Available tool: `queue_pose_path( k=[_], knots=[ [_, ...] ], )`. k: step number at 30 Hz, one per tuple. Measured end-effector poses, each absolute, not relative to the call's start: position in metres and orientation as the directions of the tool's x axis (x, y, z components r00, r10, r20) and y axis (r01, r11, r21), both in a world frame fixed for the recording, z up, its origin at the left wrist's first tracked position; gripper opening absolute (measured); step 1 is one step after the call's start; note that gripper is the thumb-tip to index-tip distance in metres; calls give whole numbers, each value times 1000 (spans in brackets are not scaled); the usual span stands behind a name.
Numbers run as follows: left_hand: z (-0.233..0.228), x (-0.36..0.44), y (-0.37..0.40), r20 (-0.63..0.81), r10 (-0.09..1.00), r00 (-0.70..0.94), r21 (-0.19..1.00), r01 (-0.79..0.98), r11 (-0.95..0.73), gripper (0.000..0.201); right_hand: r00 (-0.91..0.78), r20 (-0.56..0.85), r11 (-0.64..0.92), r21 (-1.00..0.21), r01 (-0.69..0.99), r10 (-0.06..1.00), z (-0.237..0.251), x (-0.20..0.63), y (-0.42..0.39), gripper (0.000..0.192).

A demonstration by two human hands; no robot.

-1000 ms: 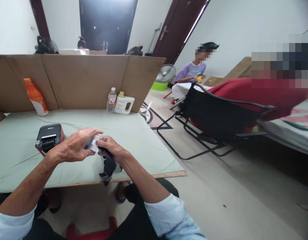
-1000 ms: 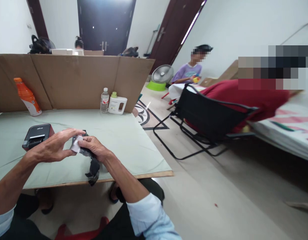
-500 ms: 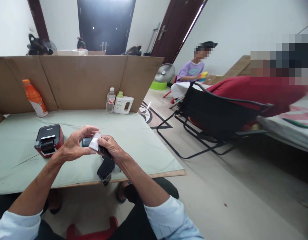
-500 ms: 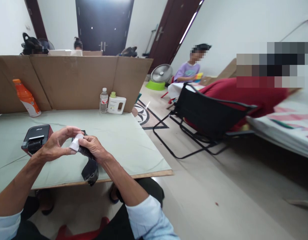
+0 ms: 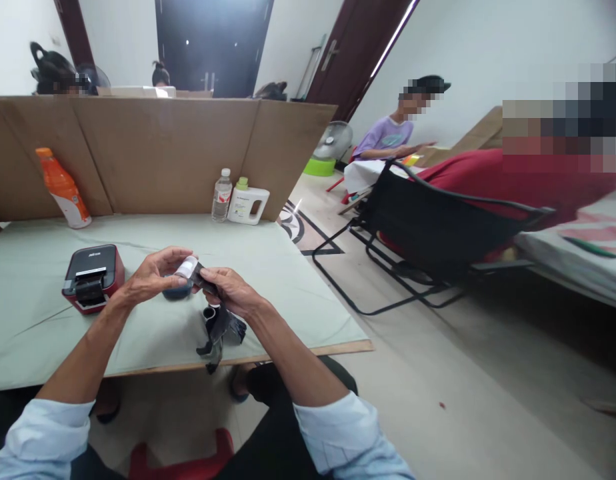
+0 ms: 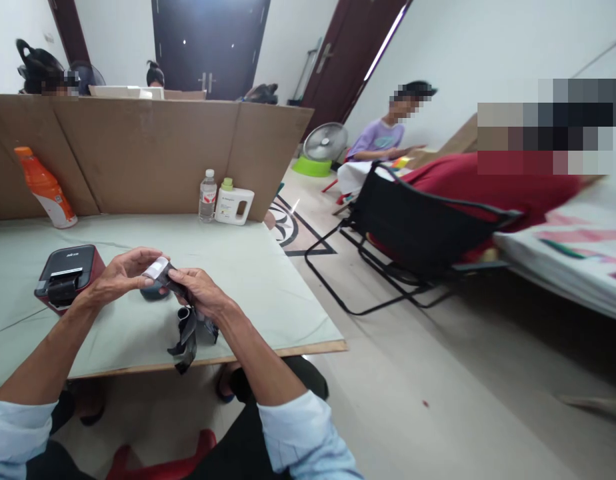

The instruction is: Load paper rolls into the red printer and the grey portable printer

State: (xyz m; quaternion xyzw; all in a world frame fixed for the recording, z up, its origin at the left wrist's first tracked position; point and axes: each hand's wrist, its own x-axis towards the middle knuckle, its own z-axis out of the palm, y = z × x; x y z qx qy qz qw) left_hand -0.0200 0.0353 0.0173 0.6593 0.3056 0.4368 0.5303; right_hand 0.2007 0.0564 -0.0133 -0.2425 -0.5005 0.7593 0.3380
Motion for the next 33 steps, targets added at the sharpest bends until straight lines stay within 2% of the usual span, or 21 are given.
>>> queue_pose_path(
  k=[4,7,9,11,13,15,18,24,27,30,33],
  knots=[
    [2,-25,44,216,872,438,976,-87,-198,53,-632,-43,-287,-913,-289,773,-14,203,64,44],
    [-11,-33,52,191,890,415,977,6,-212,56,-620,-30,-279,-909,-310,784,-15,202,70,43],
    [-23,-41,60,218,932,289,940,196,-280,53,-621,-30,-277,-911,-305,784,-18,203,73,41],
    [-37,-48,69,268,958,99,831,479,-281,47,-618,-37,-275,-915,-295,785,-21,205,76,40],
    [-51,-53,77,269,962,-34,691,703,-169,44,-608,-49,-276,-918,-285,792,-23,208,78,39],
    [-62,-56,84,213,974,-72,596,800,-72,45,-598,-71,-286,-918,-273,799,-25,211,79,37],
    [-70,-57,91,176,983,-44,549,834,-61,44,-579,-102,-310,-911,-272,809,-26,215,80,34],
    [-65,-57,95,290,957,-11,495,857,-140,30,-527,-115,-296,-915,-275,842,-27,220,79,29],
    [-60,-54,99,318,947,-47,494,861,-123,26,-534,-112,-297,-915,-273,838,-25,218,79,28],
    [-55,-53,108,315,941,-128,553,830,-73,26,-559,-105,-295,-920,-260,822,-22,210,82,25],
    [-55,-54,119,286,937,-202,702,709,-61,32,-560,-122,-314,-913,-260,819,-19,196,90,18]
  ],
)
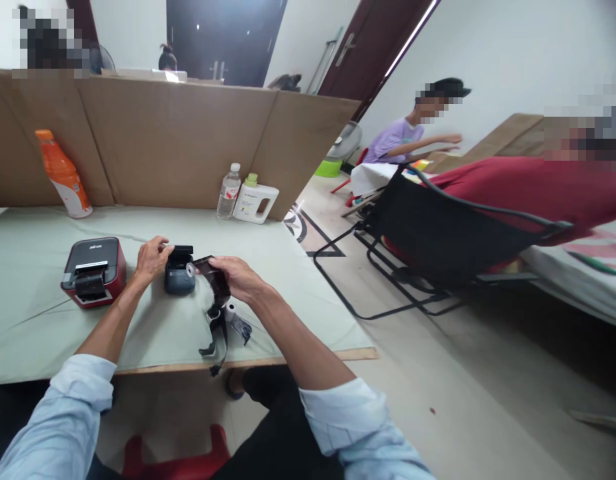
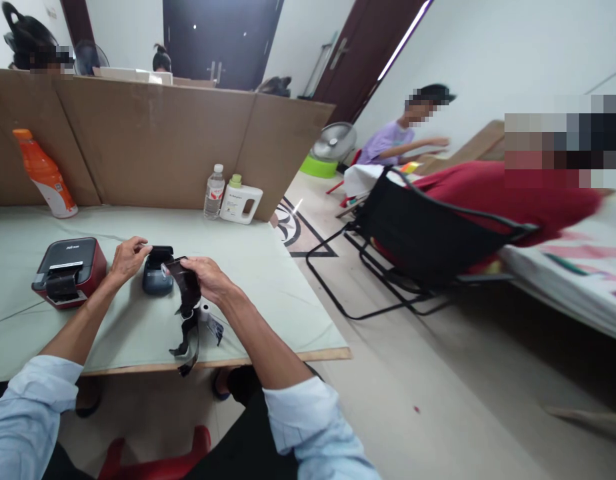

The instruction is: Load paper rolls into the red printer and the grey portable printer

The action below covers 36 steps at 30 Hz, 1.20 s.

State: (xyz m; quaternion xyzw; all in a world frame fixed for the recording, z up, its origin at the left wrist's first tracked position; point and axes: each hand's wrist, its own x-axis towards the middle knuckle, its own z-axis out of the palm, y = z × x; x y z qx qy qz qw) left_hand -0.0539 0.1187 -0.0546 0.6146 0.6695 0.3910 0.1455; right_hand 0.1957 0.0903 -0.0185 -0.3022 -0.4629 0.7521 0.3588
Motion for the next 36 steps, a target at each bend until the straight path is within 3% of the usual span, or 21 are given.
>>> queue_pose_path(
  k=[4,8,15,21,30,36],
  knots=[
    [-62,-58,126,197,959,-205,899,428,-93,42,-549,-181,-386,-878,-283,816,-20,168,106,9],
    [-71,-64,121,197,975,-104,935,318,-155,48,-490,-247,-438,-837,-327,836,-28,139,120,14],
    [-75,-72,114,241,966,96,831,494,-256,44,-407,-328,-478,-804,-355,853,-47,112,133,18],
    [-74,-65,120,288,957,25,737,633,-238,30,-366,-350,-468,-826,-315,863,-54,111,134,16],
    [-72,-63,126,233,967,103,679,695,-237,43,-493,-257,-435,-853,-288,831,-60,131,110,9],
    [-69,-61,129,214,971,105,689,688,-227,44,-449,-270,-431,-848,-308,852,-55,129,117,16]
  ],
)
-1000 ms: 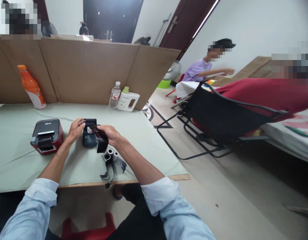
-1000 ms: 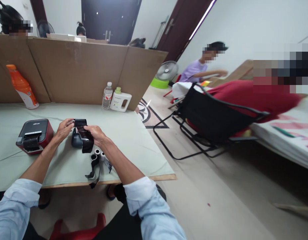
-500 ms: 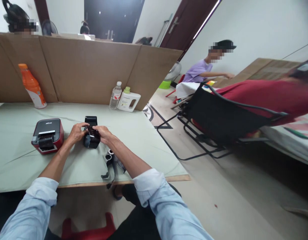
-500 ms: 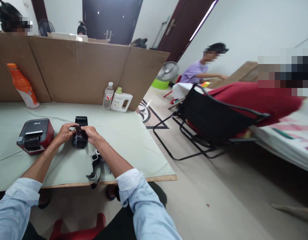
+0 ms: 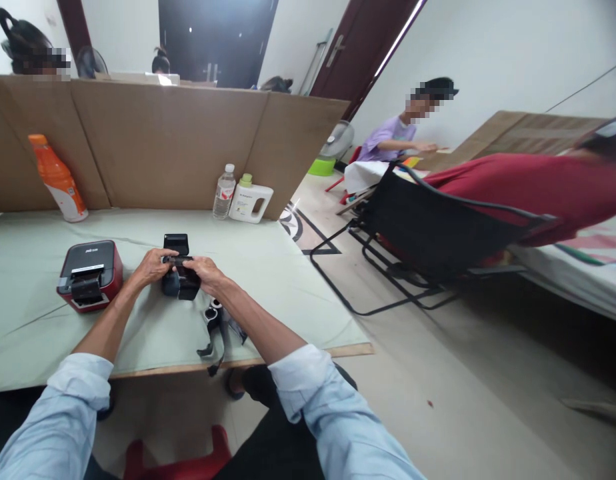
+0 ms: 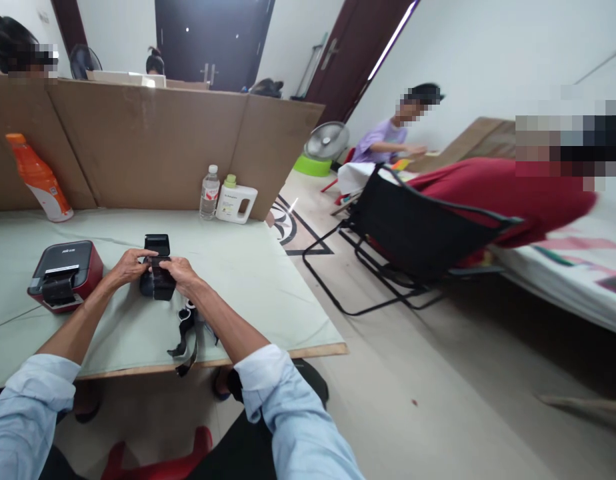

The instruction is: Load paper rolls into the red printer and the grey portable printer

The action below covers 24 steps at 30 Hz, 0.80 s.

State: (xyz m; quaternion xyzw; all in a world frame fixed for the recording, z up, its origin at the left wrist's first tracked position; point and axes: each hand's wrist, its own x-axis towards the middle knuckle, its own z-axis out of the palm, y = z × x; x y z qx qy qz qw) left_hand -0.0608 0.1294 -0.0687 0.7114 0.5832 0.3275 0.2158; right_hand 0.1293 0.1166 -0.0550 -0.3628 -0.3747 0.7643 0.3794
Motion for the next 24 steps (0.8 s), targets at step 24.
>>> queue_pose_path(
  k=[24],
  knots=[
    [-77,-75,131,280,907,314,556,718,-420,44,-452,-155,-216,-973,-87,878,-67,136,104,17]
  ],
)
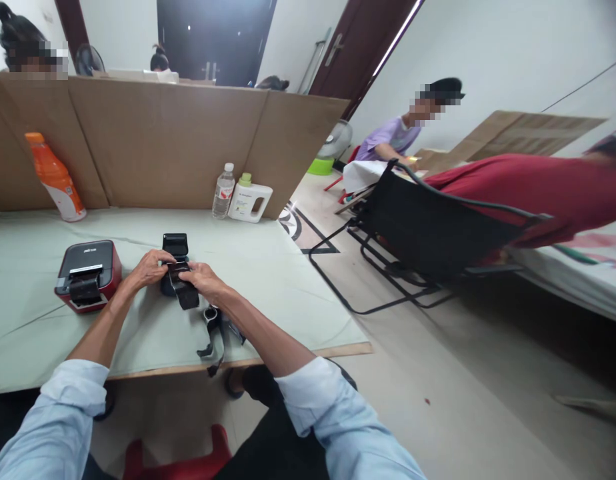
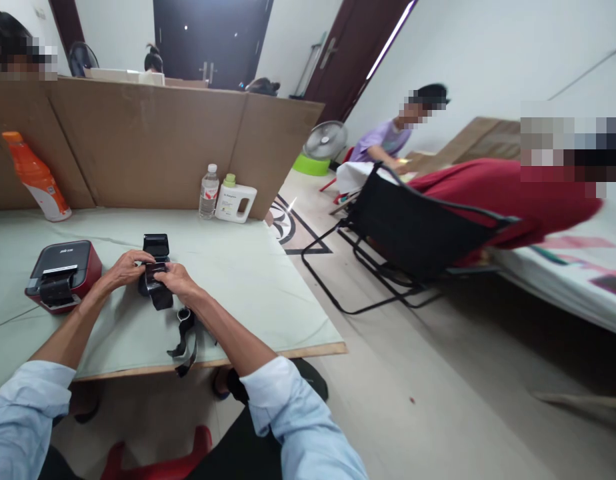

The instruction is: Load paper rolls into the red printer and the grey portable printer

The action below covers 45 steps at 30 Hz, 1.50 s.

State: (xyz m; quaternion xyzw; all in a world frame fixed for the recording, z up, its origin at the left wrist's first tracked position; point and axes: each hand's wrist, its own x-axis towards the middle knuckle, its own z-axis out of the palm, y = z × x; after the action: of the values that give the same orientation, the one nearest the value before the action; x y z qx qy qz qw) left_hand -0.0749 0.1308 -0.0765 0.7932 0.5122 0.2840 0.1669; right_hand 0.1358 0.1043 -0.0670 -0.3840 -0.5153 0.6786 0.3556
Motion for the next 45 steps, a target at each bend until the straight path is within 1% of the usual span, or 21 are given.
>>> queue_pose_path(
  k=[3,4,5,6,8,10,12,15,17,18,20,22,25,29,33,35,37,39,41,43,45],
  knots=[
    [-82,-80,128,290,899,328,575,692,-437,42,-404,-143,-152,-988,9,903,-70,141,91,58],
    [-83,-82,127,291,898,331,575,689,-440,41,-421,-140,-138,-990,36,896,-70,143,86,68],
    [-83,-84,126,290,897,334,573,690,-442,40,-449,-128,-111,-992,63,884,-70,145,81,72],
    [-84,-86,125,288,897,337,570,692,-443,40,-481,-106,-68,-993,96,870,-70,147,77,70],
    [-83,-88,125,279,897,343,564,697,-442,38,-520,-56,55,-979,194,852,-67,150,68,59],
    [-81,-90,125,276,899,340,566,698,-438,36,-534,-20,174,-934,311,845,-63,154,60,47],
    [-79,-90,128,313,906,285,568,708,-419,35,-543,-4,248,-887,389,840,-57,157,54,42],
    [-78,-90,137,413,910,38,603,738,-304,41,-550,2,303,-836,457,835,-49,159,50,39],
    [-80,-88,148,405,904,-134,693,690,-208,58,-551,-2,327,-803,499,834,-46,160,49,38],
    [-81,-87,153,371,911,-178,748,639,-180,67,-551,-7,336,-786,519,834,-45,160,48,38],
    [-84,-86,163,306,935,-179,833,526,-172,76,-553,-16,352,-755,554,833,-43,160,45,37],
    [-86,-84,167,299,946,-125,864,456,-213,72,-553,-22,369,-724,583,833,-42,160,42,37],
    [-85,-84,162,349,935,-63,847,448,-286,61,-558,-40,390,-674,628,829,-38,158,36,38],
    [-80,-85,145,400,916,-31,799,501,-331,50,-571,-50,410,-644,645,820,-33,157,31,37],
    [-76,-85,136,434,901,6,756,542,-367,41,-576,-39,398,-685,610,816,-35,157,30,35],
    [-75,-84,135,434,901,21,743,557,-371,40,-567,-22,366,-742,561,824,-40,158,31,33],
    [-73,-83,135,432,901,25,738,564,-370,43,-547,-12,294,-833,469,837,-47,158,35,30],
    [-72,-82,133,441,897,-7,734,579,-356,48,-532,-30,164,-935,314,846,-52,157,42,25],
    [-71,-81,128,448,893,-44,721,609,-332,50,-523,-58,4,-993,116,850,-52,154,53,19],
    [-71,-81,121,415,910,-13,711,629,-316,47,-507,-66,-119,-990,-73,859,-47,151,66,18],
    [-72,-80,113,342,935,98,712,622,-326,42,-478,-69,-191,-959,-210,875,-39,146,82,19]
  ],
)
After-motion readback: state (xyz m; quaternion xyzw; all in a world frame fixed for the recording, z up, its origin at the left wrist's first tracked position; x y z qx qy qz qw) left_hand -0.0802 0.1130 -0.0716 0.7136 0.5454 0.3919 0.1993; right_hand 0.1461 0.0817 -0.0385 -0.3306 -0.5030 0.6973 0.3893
